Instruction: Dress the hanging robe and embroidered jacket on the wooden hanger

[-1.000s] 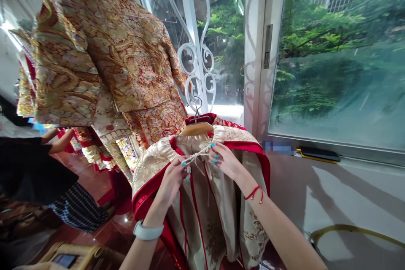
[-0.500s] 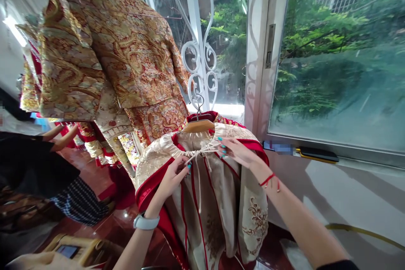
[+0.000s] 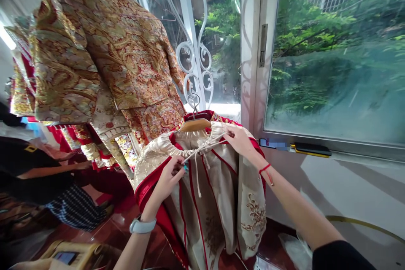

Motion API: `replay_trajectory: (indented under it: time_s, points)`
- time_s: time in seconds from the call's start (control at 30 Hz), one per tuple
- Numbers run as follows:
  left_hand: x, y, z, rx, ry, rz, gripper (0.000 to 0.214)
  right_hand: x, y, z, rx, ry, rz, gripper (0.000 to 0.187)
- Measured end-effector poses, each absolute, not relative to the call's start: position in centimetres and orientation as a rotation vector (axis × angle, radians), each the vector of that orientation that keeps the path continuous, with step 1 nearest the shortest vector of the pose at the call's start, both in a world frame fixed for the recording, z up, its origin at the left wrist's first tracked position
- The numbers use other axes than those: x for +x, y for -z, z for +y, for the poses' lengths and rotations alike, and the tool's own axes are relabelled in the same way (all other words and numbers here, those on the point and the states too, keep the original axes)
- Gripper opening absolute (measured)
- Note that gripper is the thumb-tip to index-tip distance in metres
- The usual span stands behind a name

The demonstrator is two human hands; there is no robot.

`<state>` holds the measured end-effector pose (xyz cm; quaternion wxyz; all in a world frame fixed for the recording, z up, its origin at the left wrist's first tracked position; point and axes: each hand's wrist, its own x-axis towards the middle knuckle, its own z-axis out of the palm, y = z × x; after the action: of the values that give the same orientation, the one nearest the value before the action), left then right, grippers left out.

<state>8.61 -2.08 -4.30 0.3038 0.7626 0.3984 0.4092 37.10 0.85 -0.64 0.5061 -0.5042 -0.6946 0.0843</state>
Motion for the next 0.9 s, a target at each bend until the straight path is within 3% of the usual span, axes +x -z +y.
replay_trajectory:
  time_s: [0.13, 0.27, 0.33, 0.53, 0.67, 0.83, 0.9]
  points:
    - [8.8, 4.0, -2.4, 2.079, -1.142, 1.131, 0.01, 38.6, 1.1, -0.3, -1.273, -0.005, -1.688, 0.016]
    - [9.2, 4.0, -2.6, 2.218, -1.214, 1.363, 0.01, 39.0, 4.0, -1.2, -1.171, -0.616, -1.648, 0.027]
    - [9.2, 3.8, -2.4, 2.3, -1.255, 1.464, 0.007, 39.2, 5.4, -1.4, -1.156, -0.762, -1.593, 0.031]
    - [8.5, 3.9, -0.8, 2.591, -1.226, 1.745, 0.011, 39.1, 6.2, -1.6, -1.196, -0.556, -1.545, 0.028]
    - [7.3, 4.7, -1.6, 2.613, -1.452, 1.667, 0.015, 40.4, 6.3, -3.4, -1.143, -0.526, -1.507, 0.022]
    - [2.9, 6.4, -2.6, 2.479, -1.645, 1.924, 0.068, 44.4, 8.4, -4.3, -1.509, 0.17, -1.46, 0.061]
    - [1.2, 7.0, -2.3, 2.356, -1.563, 2.039, 0.076, 45.4, 9.2, -3.3, -1.538, 0.22, -1.563, 0.068]
